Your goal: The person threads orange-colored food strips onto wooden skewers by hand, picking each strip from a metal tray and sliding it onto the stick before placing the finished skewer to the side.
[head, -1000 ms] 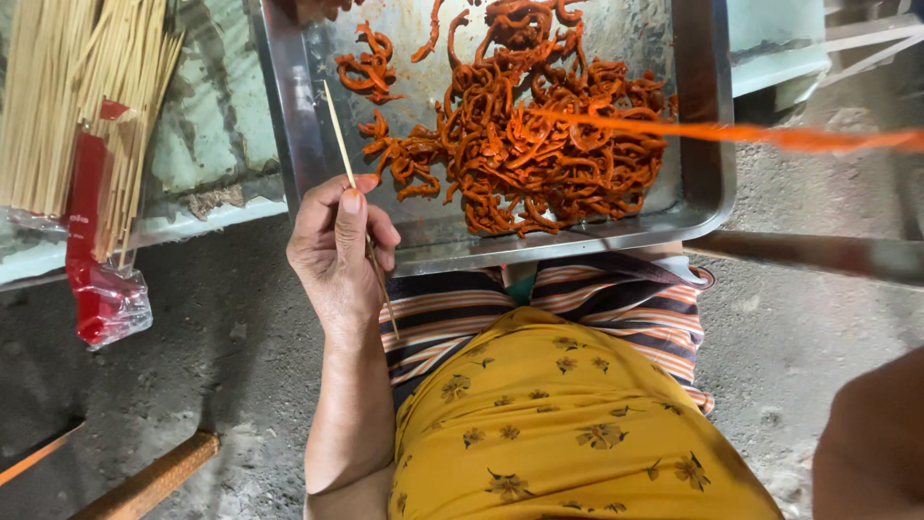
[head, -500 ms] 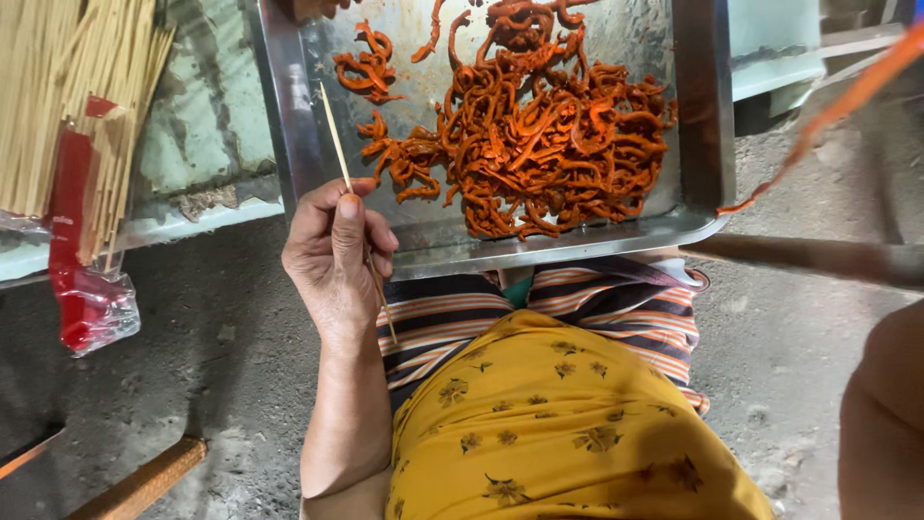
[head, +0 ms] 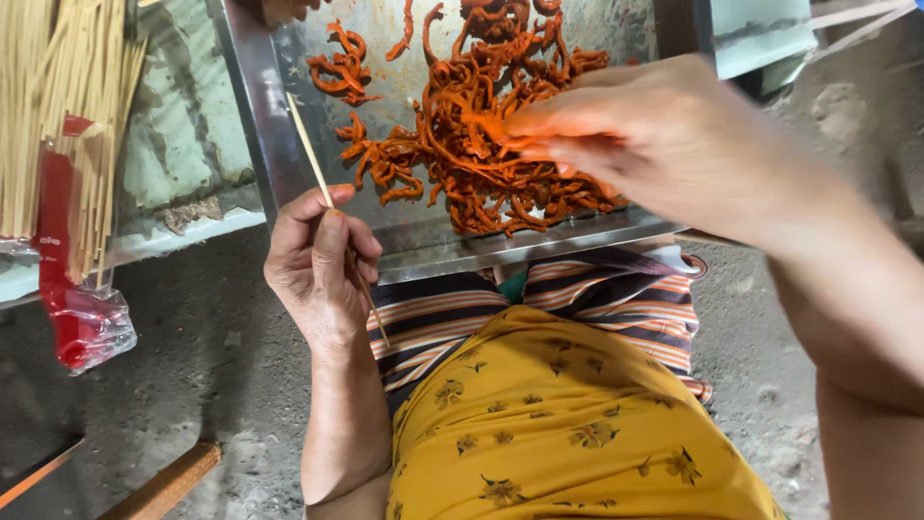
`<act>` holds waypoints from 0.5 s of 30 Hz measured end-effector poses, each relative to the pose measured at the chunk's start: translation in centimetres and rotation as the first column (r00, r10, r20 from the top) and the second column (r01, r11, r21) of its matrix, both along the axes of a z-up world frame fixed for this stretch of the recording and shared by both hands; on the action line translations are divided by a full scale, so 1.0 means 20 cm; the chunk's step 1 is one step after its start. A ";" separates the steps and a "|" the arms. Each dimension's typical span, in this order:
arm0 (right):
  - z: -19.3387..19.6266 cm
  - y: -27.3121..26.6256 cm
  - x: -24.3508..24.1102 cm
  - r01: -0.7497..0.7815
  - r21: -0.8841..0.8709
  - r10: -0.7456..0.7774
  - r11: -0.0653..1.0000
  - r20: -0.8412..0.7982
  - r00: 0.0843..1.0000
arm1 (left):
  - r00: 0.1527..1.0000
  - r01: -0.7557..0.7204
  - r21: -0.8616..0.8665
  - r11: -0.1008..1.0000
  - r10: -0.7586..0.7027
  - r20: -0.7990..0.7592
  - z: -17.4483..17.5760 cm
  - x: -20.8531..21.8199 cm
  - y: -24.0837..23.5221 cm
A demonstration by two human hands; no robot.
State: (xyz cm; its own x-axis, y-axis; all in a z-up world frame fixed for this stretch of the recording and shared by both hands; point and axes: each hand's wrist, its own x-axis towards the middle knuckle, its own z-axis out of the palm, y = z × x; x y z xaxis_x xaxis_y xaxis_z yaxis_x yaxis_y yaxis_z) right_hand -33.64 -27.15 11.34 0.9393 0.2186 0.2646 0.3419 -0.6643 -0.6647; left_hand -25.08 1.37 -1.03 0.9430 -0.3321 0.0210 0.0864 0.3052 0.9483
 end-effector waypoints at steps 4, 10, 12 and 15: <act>-0.09 0.03 0.04 0.032 -0.038 -0.034 0.999 -0.057 0.998 | 1.000 -0.014 0.020 1.000 0.013 0.006 0.01 -0.01 -0.01; -0.11 0.11 0.02 0.045 -0.104 -0.079 0.994 -0.342 0.937 | 0.999 -0.010 0.022 1.000 0.009 0.041 0.01 -0.01 -0.02; -0.11 0.10 0.02 0.062 -0.175 -0.122 0.983 -0.358 0.926 | 0.999 -0.007 0.033 0.999 0.006 0.040 0.01 -0.01 -0.01; -0.14 0.08 -0.01 -0.063 -0.268 0.092 0.961 0.097 0.991 | 0.999 -0.005 0.041 0.999 0.003 0.050 0.02 -0.01 -0.02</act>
